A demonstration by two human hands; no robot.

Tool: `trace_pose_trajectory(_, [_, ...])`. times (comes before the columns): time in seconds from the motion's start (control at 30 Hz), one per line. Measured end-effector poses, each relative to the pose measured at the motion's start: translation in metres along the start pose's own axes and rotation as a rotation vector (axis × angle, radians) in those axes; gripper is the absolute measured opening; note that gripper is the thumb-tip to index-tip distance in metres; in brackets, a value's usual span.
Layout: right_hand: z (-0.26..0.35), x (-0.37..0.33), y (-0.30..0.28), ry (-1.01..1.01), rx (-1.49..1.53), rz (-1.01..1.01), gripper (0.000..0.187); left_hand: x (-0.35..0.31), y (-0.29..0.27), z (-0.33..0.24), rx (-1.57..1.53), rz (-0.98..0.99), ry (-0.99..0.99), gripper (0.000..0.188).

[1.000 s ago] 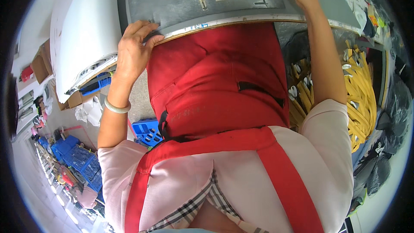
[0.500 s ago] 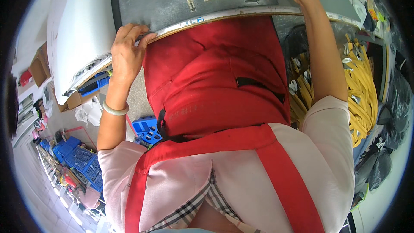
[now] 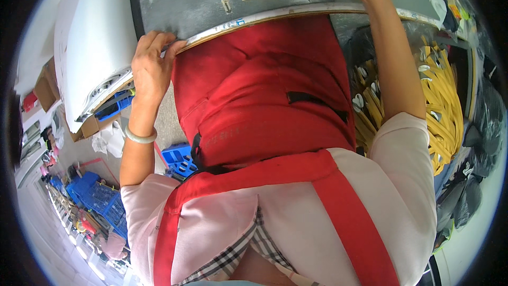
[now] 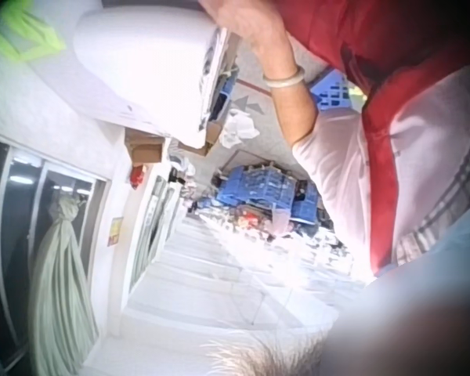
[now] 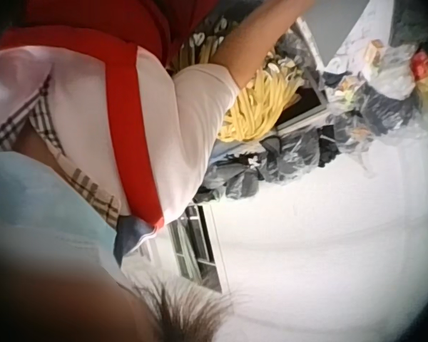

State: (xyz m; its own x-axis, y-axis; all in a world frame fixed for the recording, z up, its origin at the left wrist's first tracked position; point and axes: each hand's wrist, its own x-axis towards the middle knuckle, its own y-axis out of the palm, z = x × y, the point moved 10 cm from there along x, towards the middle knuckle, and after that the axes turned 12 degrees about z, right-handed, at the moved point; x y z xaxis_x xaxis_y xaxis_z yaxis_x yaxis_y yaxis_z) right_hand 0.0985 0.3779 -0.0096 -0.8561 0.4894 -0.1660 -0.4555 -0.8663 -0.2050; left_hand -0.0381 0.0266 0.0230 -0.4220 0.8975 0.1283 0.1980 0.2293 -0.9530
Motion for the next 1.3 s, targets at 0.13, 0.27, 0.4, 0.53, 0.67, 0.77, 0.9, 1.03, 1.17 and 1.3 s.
trace_pose_trajectory(0.13, [-0.014,0.009,-0.007,0.007,-0.002,-0.013,0.018,0.000,0.000,0.000,0.009,0.001,-0.003,0.020])
trace_pose_trajectory(0.27, [-0.012,0.015,-0.002,-0.029,0.058,0.017,0.016,-0.001,0.002,0.003,0.024,0.020,-0.025,0.020])
trace_pose_trajectory(0.4, [-0.019,0.017,0.001,-0.049,0.096,0.015,0.015,-0.002,0.002,0.003,0.008,0.018,-0.028,0.021])
trace_pose_trajectory(0.53, [-0.020,0.016,-0.002,-0.069,0.077,0.021,0.014,-0.001,0.003,0.004,0.004,0.024,-0.033,0.021])
trace_pose_trajectory(0.67, [-0.023,0.015,-0.002,-0.068,0.093,0.023,0.015,-0.001,0.004,0.004,0.026,0.034,-0.034,0.020])
trace_pose_trajectory(0.77, [-0.025,0.015,-0.003,-0.068,0.061,0.006,0.015,-0.001,0.003,0.003,0.022,0.035,-0.038,0.020])
trace_pose_trajectory(0.9, [-0.024,0.014,-0.005,-0.078,0.002,-0.023,0.016,-0.001,0.003,0.004,0.026,0.032,-0.023,0.020])
trace_pose_trajectory(1.03, [-0.014,0.005,-0.002,-0.055,-0.125,-0.067,0.018,-0.001,0.000,0.001,0.009,-0.002,0.009,0.020])
trace_pose_trajectory(1.17, [-0.004,-0.001,0.004,-0.042,-0.164,-0.060,0.019,-0.002,0.001,0.002,0.003,0.015,-0.008,0.020])
trace_pose_trajectory(1.3, [-0.006,-0.002,0.005,-0.048,-0.165,-0.071,0.019,-0.002,0.000,0.004,0.001,0.020,-0.028,0.020])
